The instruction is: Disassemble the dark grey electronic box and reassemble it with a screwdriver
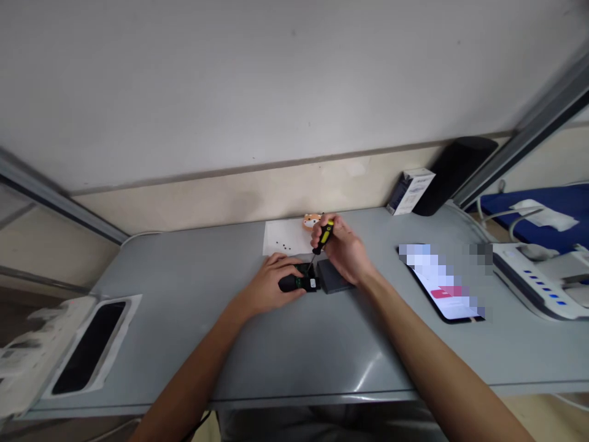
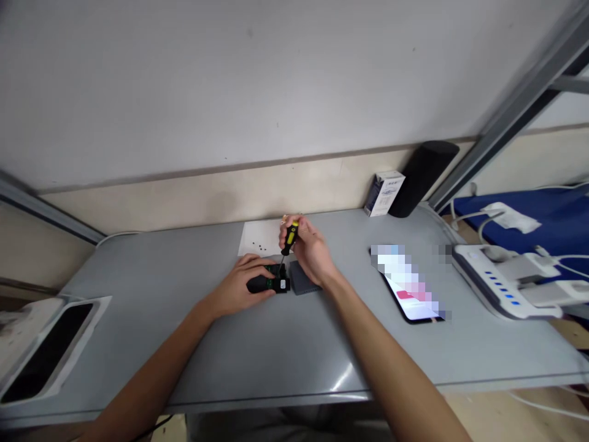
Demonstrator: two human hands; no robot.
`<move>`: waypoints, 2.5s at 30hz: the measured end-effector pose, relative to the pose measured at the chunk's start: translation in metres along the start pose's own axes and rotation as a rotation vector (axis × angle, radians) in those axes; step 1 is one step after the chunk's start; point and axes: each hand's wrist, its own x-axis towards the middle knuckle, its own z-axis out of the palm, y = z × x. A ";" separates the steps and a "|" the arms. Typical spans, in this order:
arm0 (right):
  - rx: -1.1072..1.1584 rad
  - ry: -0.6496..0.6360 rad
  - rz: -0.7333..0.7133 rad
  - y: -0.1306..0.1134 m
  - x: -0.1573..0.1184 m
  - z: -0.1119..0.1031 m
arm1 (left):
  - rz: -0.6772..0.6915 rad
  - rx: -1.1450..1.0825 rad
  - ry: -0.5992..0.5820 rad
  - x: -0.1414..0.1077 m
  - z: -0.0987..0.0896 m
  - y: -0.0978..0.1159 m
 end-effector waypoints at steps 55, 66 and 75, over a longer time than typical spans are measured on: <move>-0.019 0.033 -0.034 0.007 -0.003 0.003 | 0.014 0.130 -0.025 -0.001 -0.001 0.005; 0.031 -0.006 -0.060 0.010 -0.010 0.011 | 0.028 0.114 -0.027 -0.003 -0.003 0.006; -0.035 -0.045 -0.001 0.002 -0.008 0.006 | 0.003 0.092 -0.040 0.001 -0.007 0.008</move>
